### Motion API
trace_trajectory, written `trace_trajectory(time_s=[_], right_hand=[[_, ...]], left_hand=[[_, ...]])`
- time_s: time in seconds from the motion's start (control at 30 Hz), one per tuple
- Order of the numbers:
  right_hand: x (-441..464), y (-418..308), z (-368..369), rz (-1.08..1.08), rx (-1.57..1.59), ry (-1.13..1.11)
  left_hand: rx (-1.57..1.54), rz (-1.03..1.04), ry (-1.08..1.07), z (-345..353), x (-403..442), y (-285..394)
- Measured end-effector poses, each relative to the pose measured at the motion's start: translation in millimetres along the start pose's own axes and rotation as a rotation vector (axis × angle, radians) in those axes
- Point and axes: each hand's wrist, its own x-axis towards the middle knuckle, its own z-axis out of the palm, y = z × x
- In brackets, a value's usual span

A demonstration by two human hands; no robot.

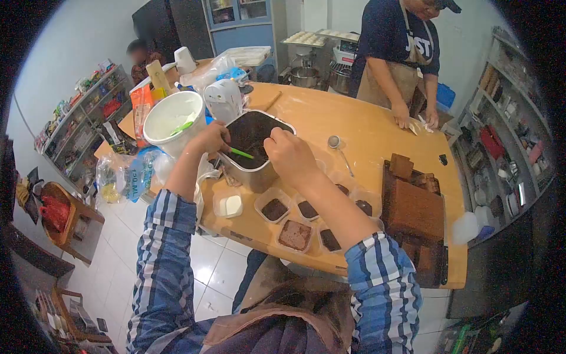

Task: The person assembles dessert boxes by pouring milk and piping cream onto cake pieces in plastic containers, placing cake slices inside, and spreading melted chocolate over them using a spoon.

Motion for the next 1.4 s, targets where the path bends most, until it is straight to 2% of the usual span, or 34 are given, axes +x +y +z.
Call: trace_trajectory(time_s=[0.1, 0.2, 0.4, 0.6, 0.7, 0.8, 0.9, 1.07, 1.3, 1.4], right_hand=[[0.4, 0.1, -3.1, -0.002, 0.000, 0.016], [-1.3, 0.9, -4.7, -0.011, 0.005, 0.032], [-4.4, 3.9, -2.4, 0.000, 0.015, 0.052], [-4.4, 3.8, -3.0, 0.016, 0.044, 0.076], [-4.3, 3.0, -3.0, 0.030, 0.043, 0.080], [-4.9, 2.3, -3.2, 0.035, 0.046, 0.097], [-6.1, 2.5, -3.8, 0.034, 0.055, 0.125], [-9.4, 3.0, -7.3, 0.025, 0.107, 0.154], [-7.6, -1.9, -5.0, 0.302, 0.250, 0.257], [-8.0, 1.9, 8.1, 0.408, 0.304, 0.287]], left_hand=[[-0.025, -0.224, -0.284, -8.3, 5.4, 10.1], [-0.081, -0.253, -0.275, -8.0, 3.8, 10.7], [-0.101, -0.189, 0.071, -3.7, -2.7, 4.5], [-0.160, -0.249, 0.255, 0.7, -12.4, 8.2], [-0.175, -0.165, 0.402, 13.8, -5.9, -3.6], [-0.160, -0.252, 0.271, 4.4, -10.2, 6.7], [-0.115, -0.253, 0.294, 5.1, -14.1, 9.2], [-0.115, -0.118, 0.359, -3.2, -25.5, 20.7], [-0.046, 0.127, 0.584, -19.7, -33.8, 49.9], [-0.045, 0.086, 0.543, -24.4, -36.7, 59.2]])
